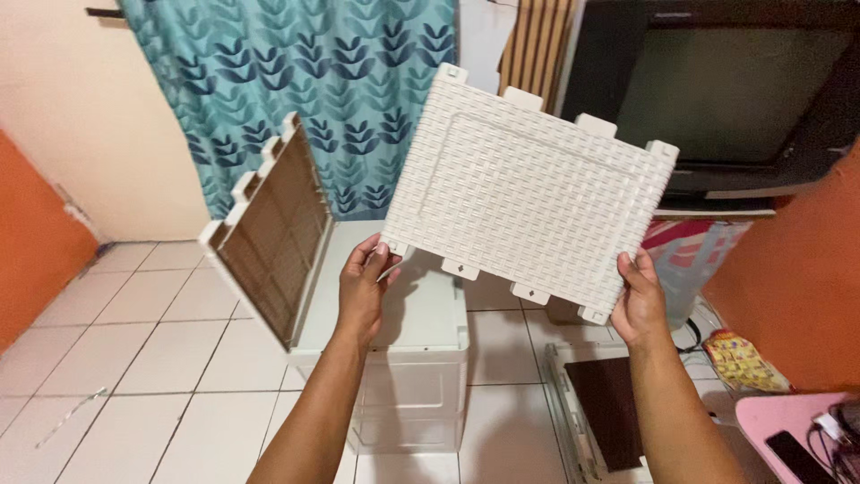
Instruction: The person assembles a plastic storage cabinet on the floor, fitting side panels, drawer fronts, and a brown front panel into the frame, then attaching the top lid and pressing panels into place by hand.
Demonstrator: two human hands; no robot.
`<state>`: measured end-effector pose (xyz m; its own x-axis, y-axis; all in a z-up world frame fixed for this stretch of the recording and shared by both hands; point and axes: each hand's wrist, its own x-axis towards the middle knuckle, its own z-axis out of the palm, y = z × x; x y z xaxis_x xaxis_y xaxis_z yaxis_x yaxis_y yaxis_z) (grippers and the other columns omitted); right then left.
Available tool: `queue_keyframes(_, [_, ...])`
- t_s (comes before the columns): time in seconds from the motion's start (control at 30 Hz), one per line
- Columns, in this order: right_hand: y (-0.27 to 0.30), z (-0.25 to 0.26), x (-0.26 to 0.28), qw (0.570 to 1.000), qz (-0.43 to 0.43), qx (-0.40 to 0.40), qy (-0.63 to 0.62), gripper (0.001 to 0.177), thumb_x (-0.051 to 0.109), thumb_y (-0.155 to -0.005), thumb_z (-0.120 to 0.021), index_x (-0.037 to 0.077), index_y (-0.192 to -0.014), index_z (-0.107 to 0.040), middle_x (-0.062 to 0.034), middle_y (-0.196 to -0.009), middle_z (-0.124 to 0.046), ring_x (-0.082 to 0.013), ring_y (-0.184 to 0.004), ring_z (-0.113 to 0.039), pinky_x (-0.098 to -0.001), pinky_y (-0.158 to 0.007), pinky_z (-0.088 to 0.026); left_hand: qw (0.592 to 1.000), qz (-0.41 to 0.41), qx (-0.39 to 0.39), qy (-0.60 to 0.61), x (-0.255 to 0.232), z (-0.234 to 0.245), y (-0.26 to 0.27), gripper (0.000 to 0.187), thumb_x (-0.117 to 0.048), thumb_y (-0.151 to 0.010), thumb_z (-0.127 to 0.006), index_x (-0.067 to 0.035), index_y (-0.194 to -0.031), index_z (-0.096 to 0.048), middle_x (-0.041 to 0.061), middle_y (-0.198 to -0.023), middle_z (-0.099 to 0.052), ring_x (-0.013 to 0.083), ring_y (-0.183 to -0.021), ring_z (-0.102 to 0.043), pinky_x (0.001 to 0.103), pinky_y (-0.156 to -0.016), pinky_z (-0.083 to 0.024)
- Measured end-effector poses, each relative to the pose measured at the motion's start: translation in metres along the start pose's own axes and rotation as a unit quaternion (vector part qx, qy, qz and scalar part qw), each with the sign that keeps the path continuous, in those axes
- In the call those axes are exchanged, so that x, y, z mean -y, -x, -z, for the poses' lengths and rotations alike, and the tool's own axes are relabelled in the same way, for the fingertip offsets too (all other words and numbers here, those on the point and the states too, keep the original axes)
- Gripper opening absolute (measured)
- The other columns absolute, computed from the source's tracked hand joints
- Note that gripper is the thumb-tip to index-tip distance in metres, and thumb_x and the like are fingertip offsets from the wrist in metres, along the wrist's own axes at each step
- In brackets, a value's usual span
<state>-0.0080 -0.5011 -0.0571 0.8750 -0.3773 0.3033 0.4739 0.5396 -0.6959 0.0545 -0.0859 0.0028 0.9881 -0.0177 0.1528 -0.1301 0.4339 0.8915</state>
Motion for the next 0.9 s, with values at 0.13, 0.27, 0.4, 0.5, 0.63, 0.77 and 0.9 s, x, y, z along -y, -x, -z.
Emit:
queue_keyframes(0.13, [-0.003, -0.028, -0.006, 0.999, -0.017, 0.028, -0.008, 0.032, 0.01, -0.104, -0.058, 0.007, -0.136, -0.054, -0.0104, -0.13, -0.066, -0.0203, -0.12, -0.063, -0.0383, -0.106, -0.051, 0.999, -0.008, -0.036, -0.019, -0.014, 0.025, 0.013, 0.041, -0.023, -0.096, -0.068, -0.008, -0.133, -0.062, 0.002, -0.107, -0.068, 0.0117, -0.095, -0.064, 0.029, -0.083, -0.055])
queue_keyframes(0.27, [-0.003, -0.039, -0.01, 0.999, -0.022, 0.031, 0.002, 0.033, 0.009, -0.102, -0.06, 0.006, -0.134, -0.055, -0.0113, -0.127, -0.067, -0.0207, -0.118, -0.064, -0.0375, -0.105, -0.053, 0.997, 0.007, -0.069, -0.033, 0.0, 0.045, 0.017, 0.037, -0.019, -0.098, -0.064, -0.008, -0.134, -0.062, 0.004, -0.107, -0.069, 0.0125, -0.095, -0.065, 0.028, -0.082, -0.054])
queue_keyframes(0.4, [-0.002, -0.034, -0.008, 1.0, -0.005, 0.019, 0.008, 0.029, 0.009, -0.103, -0.062, 0.006, -0.13, -0.055, -0.0117, -0.125, -0.067, -0.0216, -0.115, -0.065, -0.0385, -0.104, -0.053, 0.929, -0.061, -0.033, -0.364, 0.047, 0.027, 0.028, 0.034, -0.019, -0.096, -0.063, -0.006, -0.127, -0.062, 0.008, -0.115, -0.068, 0.0189, -0.104, -0.068, 0.035, -0.093, -0.057])
queue_keyframes(0.5, [-0.002, -0.03, -0.006, 1.0, 0.007, 0.004, 0.0, 0.029, 0.009, -0.1, -0.063, 0.007, -0.128, -0.056, -0.0102, -0.123, -0.067, -0.0211, -0.113, -0.065, -0.0392, -0.103, -0.054, 0.866, -0.065, 0.071, -0.491, 0.079, -0.005, 0.042, 0.036, -0.032, -0.098, -0.056, -0.005, -0.115, -0.072, 0.014, -0.12, -0.07, 0.0311, -0.113, -0.066, 0.049, -0.103, -0.05])
queue_keyframes(0.63, [-0.002, -0.028, -0.002, 1.0, 0.024, -0.004, -0.015, 0.028, 0.009, -0.101, -0.063, 0.007, -0.128, -0.056, -0.0101, -0.124, -0.067, -0.0207, -0.114, -0.065, -0.039, -0.104, -0.053, 0.73, 0.047, 0.115, -0.672, 0.107, -0.054, 0.053, 0.053, -0.049, -0.095, -0.065, 0.002, -0.11, -0.069, 0.014, -0.139, -0.055, 0.0311, -0.136, -0.046, 0.068, -0.117, -0.02])
queue_keyframes(0.77, [-0.001, -0.028, 0.002, 0.999, 0.034, -0.007, -0.004, 0.028, 0.009, -0.101, -0.062, 0.007, -0.128, -0.056, -0.01, -0.124, -0.067, -0.0204, -0.115, -0.065, -0.0385, -0.104, -0.054, 0.714, -0.074, 0.086, -0.69, 0.107, -0.062, 0.058, 0.051, -0.033, -0.083, -0.073, 0.005, -0.116, -0.065, 0.017, -0.137, -0.055, 0.0323, -0.134, -0.046, 0.074, -0.109, -0.018])
queue_keyframes(0.9, [0.005, -0.033, 0.001, 1.0, 0.014, -0.012, 0.0, 0.028, 0.011, -0.102, -0.062, 0.007, -0.128, -0.055, -0.0101, -0.123, -0.067, -0.0199, -0.113, -0.065, -0.0381, -0.102, -0.054, 0.719, -0.002, 0.134, -0.682, 0.095, -0.055, 0.061, 0.041, -0.03, -0.084, -0.072, 0.002, -0.11, -0.068, 0.014, -0.137, -0.06, 0.0276, -0.133, -0.052, 0.071, -0.119, -0.015])
